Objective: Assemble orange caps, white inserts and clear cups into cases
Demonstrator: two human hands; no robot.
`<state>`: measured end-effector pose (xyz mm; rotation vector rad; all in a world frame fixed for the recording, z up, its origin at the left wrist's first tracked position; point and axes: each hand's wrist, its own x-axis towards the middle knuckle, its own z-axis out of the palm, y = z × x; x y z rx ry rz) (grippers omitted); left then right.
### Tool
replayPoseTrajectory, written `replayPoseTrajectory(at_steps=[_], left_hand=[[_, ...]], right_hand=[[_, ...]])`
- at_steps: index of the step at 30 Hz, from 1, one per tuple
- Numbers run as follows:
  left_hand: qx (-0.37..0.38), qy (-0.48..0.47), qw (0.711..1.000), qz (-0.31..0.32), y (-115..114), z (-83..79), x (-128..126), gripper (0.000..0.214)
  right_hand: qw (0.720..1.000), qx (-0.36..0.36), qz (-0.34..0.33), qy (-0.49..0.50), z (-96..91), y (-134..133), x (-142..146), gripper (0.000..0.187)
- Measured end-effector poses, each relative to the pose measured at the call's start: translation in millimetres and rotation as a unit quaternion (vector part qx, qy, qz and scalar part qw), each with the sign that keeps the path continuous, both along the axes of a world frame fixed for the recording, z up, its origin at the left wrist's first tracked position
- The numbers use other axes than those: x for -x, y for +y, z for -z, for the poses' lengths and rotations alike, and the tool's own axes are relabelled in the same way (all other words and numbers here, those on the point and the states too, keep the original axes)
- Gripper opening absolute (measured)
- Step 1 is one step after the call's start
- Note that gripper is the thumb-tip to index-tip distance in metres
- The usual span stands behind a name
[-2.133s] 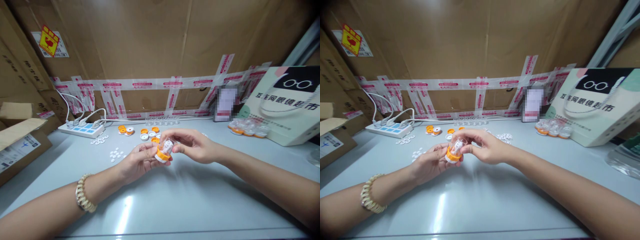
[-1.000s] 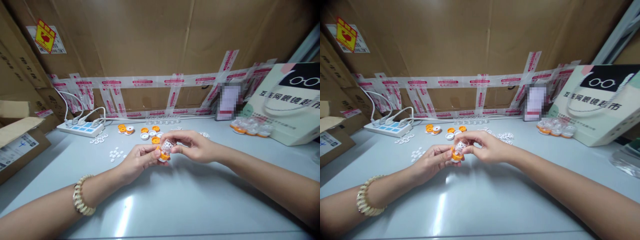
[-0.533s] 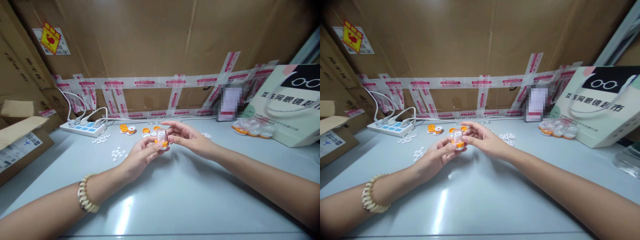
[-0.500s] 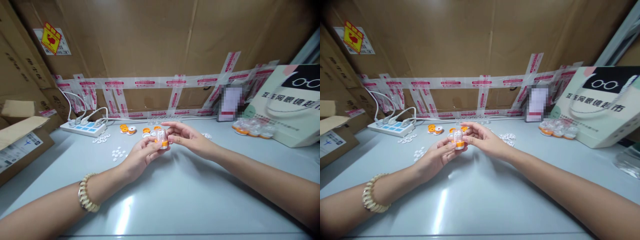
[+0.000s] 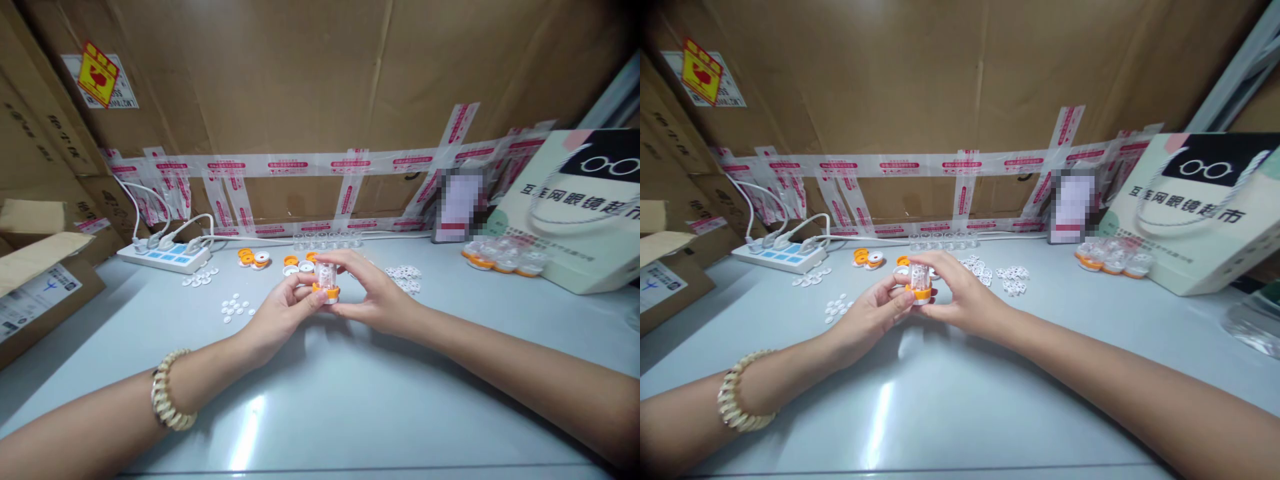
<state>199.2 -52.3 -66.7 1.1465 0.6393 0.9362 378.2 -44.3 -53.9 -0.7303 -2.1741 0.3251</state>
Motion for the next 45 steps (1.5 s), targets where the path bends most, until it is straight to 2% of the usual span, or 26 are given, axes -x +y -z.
replayPoseTrajectory(at_steps=[16,19,23,27,29,32,37,45], left_hand=[[-0.022,-0.009,1.0,0.0,-3.1,-2.7,0.9,0.031],[-0.019,0.005,1.0,-0.015,-3.4,-2.2,0.2,0.034],[-0.036,0.056,0.996,-0.053,-2.6,-3.3,-2.2,0.035],[-0.083,0.125,0.987,-0.048,-4.2,-3.8,-4.8,0.029],[-0.096,0.147,0.984,-0.036,-5.1,-3.3,-5.1,0.027],[-0.07,0.135,0.988,-0.018,-4.6,-2.7,-3.9,0.029],[-0.03,0.091,0.995,-0.005,-1.6,-3.9,-0.8,0.032],[-0.03,0.098,0.995,0.007,-3.7,-2.9,-1.9,0.033]], right_hand=[[0.987,-0.139,0.029,-0.076,3.1,-5.2,-5.6,0.054],[0.992,-0.099,0.023,-0.081,-2.1,-2.8,-6.5,0.05],[0.998,0.046,-0.012,-0.051,-15.4,0.6,-9.7,0.05],[0.969,0.243,0.033,-0.02,-17.3,1.2,-8.2,0.036],[0.955,0.293,0.021,-0.043,-13.7,0.6,-5.5,0.034],[0.955,0.292,-0.016,-0.046,-10.7,-1.2,-2.6,0.033],[0.959,0.274,-0.022,-0.068,-19.2,-4.9,-4.2,0.031],[0.966,0.208,-0.034,-0.152,-22.6,-6.8,-8.7,0.03]])
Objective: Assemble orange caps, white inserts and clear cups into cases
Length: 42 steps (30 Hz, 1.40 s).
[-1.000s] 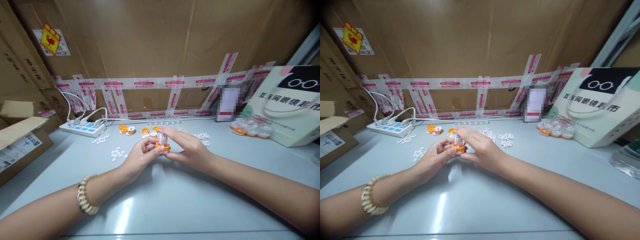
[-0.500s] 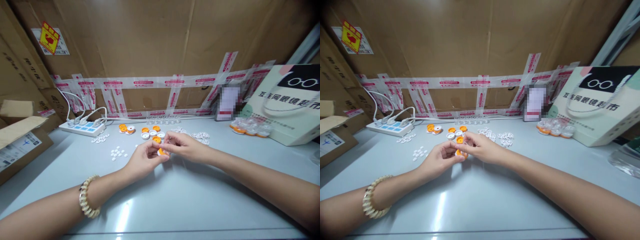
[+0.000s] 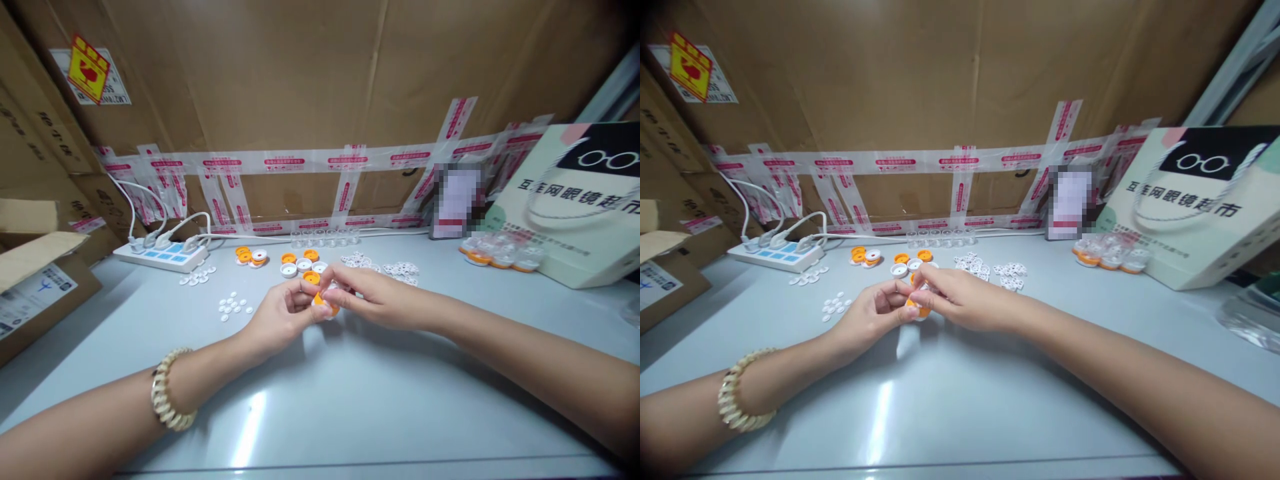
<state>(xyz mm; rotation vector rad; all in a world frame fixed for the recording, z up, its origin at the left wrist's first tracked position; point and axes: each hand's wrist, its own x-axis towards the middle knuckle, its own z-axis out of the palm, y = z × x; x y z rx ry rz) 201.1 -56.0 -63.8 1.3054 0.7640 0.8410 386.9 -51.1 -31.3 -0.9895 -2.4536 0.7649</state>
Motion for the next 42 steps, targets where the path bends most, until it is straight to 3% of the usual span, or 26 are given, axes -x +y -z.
replayPoseTrajectory(at_steps=[3,6,10,16,19,23,30,34,39,42], left_hand=[[-0.017,0.022,0.999,-0.023,-1.6,2.0,-1.6,0.033],[-0.041,0.036,0.997,-0.049,-2.6,3.0,-3.7,0.033],[-0.031,0.014,0.999,-0.026,-2.4,1.6,-5.6,0.036],[0.016,-0.061,0.998,-0.028,3.8,0.6,-0.7,0.039],[0.034,-0.094,0.995,-0.031,5.4,0.7,1.5,0.039],[0.04,-0.104,0.994,-0.018,4.7,1.5,0.9,0.034],[0.057,-0.118,0.991,-0.022,6.6,-0.3,0.1,0.029],[0.077,-0.151,0.985,-0.036,9.4,-6.7,3.0,0.026],[0.071,-0.161,0.984,-0.026,10.1,-8.1,4.0,0.026],[0.073,-0.166,0.983,-0.033,9.1,-7.1,3.4,0.027]], right_hand=[[1.0,-0.011,0.019,-0.001,5.2,-1.7,4.8,0.031],[0.996,-0.011,0.081,0.029,11.1,-3.5,11.5,0.033],[0.986,0.013,0.152,0.063,14.0,-2.4,14.6,0.043],[0.972,0.069,0.154,0.166,8.7,8.8,4.6,0.057],[0.95,0.102,0.146,0.255,3.3,11.4,3.2,0.042],[0.934,0.156,0.078,0.313,1.2,9.0,8.2,0.032],[0.899,0.148,0.165,0.378,15.6,9.5,16.9,0.031],[0.877,0.179,0.159,0.416,17.5,10.1,15.6,0.028],[0.892,0.183,0.102,0.401,16.4,6.3,16.2,0.026],[0.905,0.173,0.083,0.379,17.3,3.7,18.7,0.037]])
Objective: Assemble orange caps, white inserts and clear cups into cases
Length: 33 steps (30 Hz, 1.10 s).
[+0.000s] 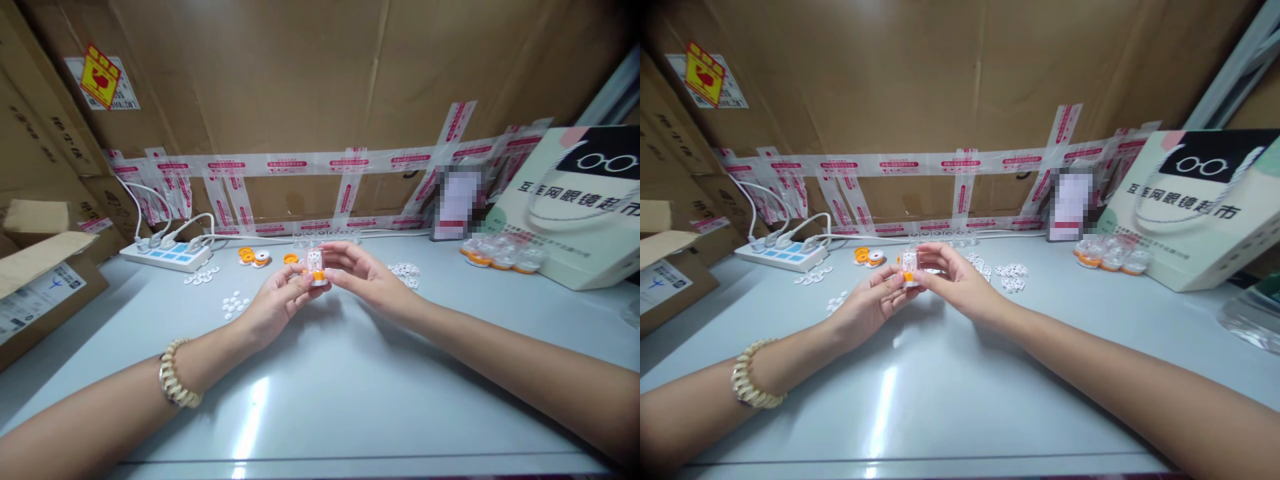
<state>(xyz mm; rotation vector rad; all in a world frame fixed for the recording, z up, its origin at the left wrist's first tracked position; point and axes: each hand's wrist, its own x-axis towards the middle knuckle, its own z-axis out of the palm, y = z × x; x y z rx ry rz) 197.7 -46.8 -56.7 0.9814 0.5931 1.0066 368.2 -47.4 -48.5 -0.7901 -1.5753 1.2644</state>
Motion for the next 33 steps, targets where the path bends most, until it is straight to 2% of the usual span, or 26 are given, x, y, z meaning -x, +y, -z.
replayPoseTrajectory(at_steps=[3,6,10,13,16,20,23,25,27,29,31,33], left_hand=[[-0.008,0.004,1.0,-0.009,-0.7,1.2,-0.3,0.026],[-0.007,0.014,1.0,-0.009,0.2,3.3,-0.2,0.026],[0.013,0.036,0.999,-0.033,3.0,7.0,0.1,0.036],[-0.005,0.08,0.995,-0.056,2.1,8.1,-0.2,0.043],[-0.048,0.14,0.987,-0.069,-3.0,6.4,-1.2,0.043],[-0.075,0.197,0.973,-0.091,-9.1,2.8,-1.3,0.039],[-0.079,0.215,0.97,-0.083,-8.5,1.6,0.4,0.037],[-0.08,0.232,0.966,-0.079,-7.0,1.3,1.4,0.035],[-0.085,0.247,0.962,-0.081,-6.3,1.2,1.4,0.032],[-0.088,0.254,0.96,-0.077,-6.7,1.2,0.4,0.028],[-0.092,0.253,0.96,-0.071,-7.8,1.4,-1.0,0.026],[-0.098,0.252,0.96,-0.067,-8.8,1.8,-2.1,0.023]], right_hand=[[0.998,-0.039,0.017,-0.045,1.4,-0.5,0.4,0.049],[0.991,-0.079,0.048,-0.096,1.5,0.4,-1.1,0.049],[0.991,-0.059,0.019,-0.122,-0.1,0.3,-2.5,0.045],[0.988,-0.055,0.012,-0.141,-0.2,-1.8,-1.6,0.043],[0.984,-0.079,0.04,-0.154,0.0,-2.5,0.0,0.041],[0.985,-0.065,0.073,-0.143,-5.3,6.2,-3.7,0.042],[0.979,-0.06,0.133,-0.143,-10.7,16.8,-22.7,0.045],[0.967,-0.065,0.191,-0.154,-9.4,21.7,-48.7,0.047],[0.944,-0.083,0.259,-0.185,-1.9,23.8,-84.6,0.047],[0.904,-0.105,0.332,-0.25,9.6,24.4,-125.2,0.047],[0.841,-0.124,0.387,-0.357,21.0,25.0,-162.1,0.05],[0.764,-0.146,0.385,-0.497,29.1,26.0,-188.2,0.059]])
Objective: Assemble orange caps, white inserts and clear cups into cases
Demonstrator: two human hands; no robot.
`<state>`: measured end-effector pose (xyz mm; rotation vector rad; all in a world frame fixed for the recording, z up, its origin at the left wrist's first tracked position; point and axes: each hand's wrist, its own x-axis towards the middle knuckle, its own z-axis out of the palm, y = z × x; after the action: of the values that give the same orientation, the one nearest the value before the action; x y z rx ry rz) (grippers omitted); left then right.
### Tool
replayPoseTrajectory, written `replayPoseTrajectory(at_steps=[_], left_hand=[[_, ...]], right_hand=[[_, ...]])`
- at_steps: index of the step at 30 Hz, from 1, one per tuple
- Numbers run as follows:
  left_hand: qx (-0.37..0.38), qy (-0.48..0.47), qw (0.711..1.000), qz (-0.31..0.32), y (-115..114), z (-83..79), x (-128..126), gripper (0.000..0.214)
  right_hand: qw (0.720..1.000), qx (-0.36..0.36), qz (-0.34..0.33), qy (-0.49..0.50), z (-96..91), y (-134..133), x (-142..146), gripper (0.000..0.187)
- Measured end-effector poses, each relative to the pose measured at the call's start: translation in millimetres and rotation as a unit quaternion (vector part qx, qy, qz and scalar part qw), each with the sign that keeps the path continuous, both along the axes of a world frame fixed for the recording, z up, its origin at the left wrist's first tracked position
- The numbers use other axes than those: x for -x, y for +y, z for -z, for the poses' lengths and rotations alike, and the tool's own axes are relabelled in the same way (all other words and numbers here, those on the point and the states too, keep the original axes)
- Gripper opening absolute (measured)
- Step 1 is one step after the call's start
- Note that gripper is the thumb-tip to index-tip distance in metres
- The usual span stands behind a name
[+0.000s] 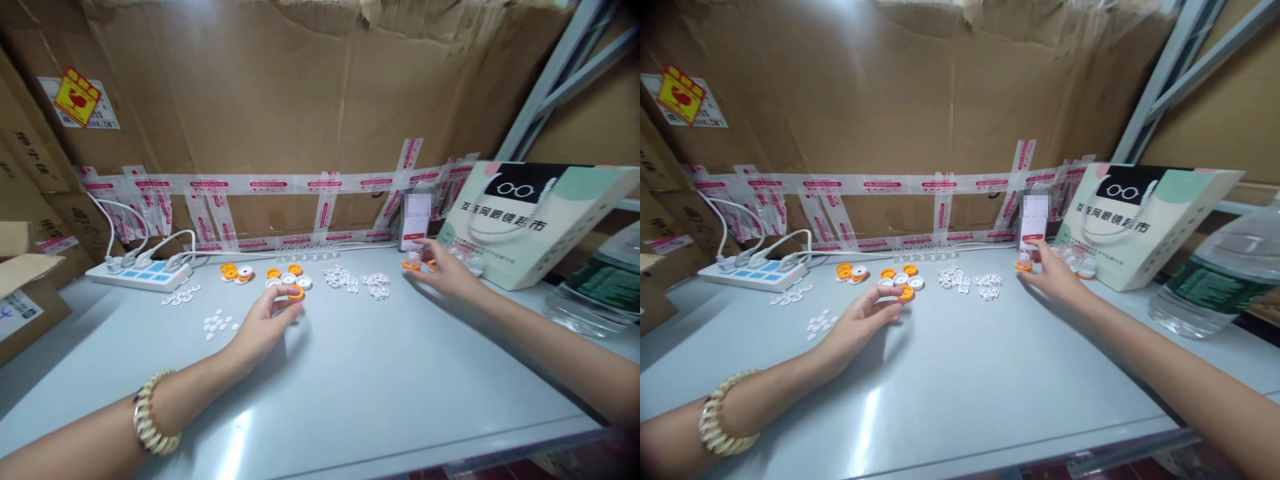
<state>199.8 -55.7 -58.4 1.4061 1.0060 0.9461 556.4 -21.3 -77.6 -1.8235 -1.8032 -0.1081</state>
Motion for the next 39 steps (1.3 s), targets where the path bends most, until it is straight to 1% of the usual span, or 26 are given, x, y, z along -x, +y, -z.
replayPoseTrajectory(at_steps=[2,3,5,8,11,15,18,20,22,25,28,31,33,35,37,39], left_hand=[[-0.008,0.001,1.0,0.0,-0.9,0.0,-0.4,0.021],[-0.012,0.0,1.0,0.0,-1.5,-0.2,-0.5,0.02],[-0.018,-0.005,1.0,0.003,-2.8,-1.3,-0.3,0.019],[-0.026,-0.009,1.0,0.013,-5.1,-3.3,-0.2,0.019],[-0.042,0.003,0.999,0.024,-6.7,-3.7,-0.2,0.018],[-0.074,0.019,0.996,0.047,-6.8,-1.6,1.0,0.017],[-0.101,0.032,0.993,0.054,-6.2,-3.9,2.8,0.015],[-0.116,0.032,0.992,0.048,-4.9,-9.1,4.2,0.014],[-0.143,0.025,0.989,0.029,-1.4,-16.3,6.5,0.014],[-0.204,0.027,0.978,-0.019,10.4,-28.6,14.1,0.015],[-0.261,0.042,0.961,-0.079,29.3,-42.9,29.8,0.019],[-0.315,0.089,0.935,-0.136,49.4,-61.2,54.6,0.026],[-0.314,0.167,0.923,-0.148,60.5,-73.9,75.2,0.03],[-0.286,0.265,0.909,-0.145,69.7,-83.4,97.5,0.034],[-0.261,0.354,0.886,-0.146,78.4,-87.0,119.4,0.035],[-0.25,0.43,0.856,-0.139,87.6,-83.6,137.9,0.035]], right_hand=[[0.997,0.015,0.011,-0.068,4.0,1.5,-13.2,0.061],[0.996,0.02,0.012,-0.089,4.9,2.4,-15.8,0.058],[0.992,0.026,0.017,-0.121,5.8,4.7,-16.9,0.051],[0.983,0.032,0.045,-0.175,6.7,8.9,-17.2,0.044],[0.974,0.031,0.066,-0.215,7.2,13.1,-20.9,0.04],[0.964,0.008,0.069,-0.255,5.8,19.4,-26.7,0.035],[0.96,-0.008,0.066,-0.271,4.3,24.4,-29.9,0.03],[0.961,-0.009,0.069,-0.267,4.2,26.7,-31.9,0.028],[0.963,-0.009,0.079,-0.259,5.4,27.5,-33.9,0.028],[0.963,-0.008,0.106,-0.247,9.2,27.0,-37.2,0.03],[0.964,-0.002,0.119,-0.238,13.0,27.0,-41.1,0.034],[0.964,0.008,0.12,-0.237,14.7,28.7,-45.6,0.036],[0.964,0.017,0.118,-0.239,14.3,30.3,-48.3,0.036],[0.963,0.027,0.115,-0.242,13.1,31.5,-50.4,0.036],[0.963,0.036,0.112,-0.243,11.4,32.2,-52.2,0.036],[0.963,0.044,0.111,-0.242,10.1,32.3,-53.8,0.037]])
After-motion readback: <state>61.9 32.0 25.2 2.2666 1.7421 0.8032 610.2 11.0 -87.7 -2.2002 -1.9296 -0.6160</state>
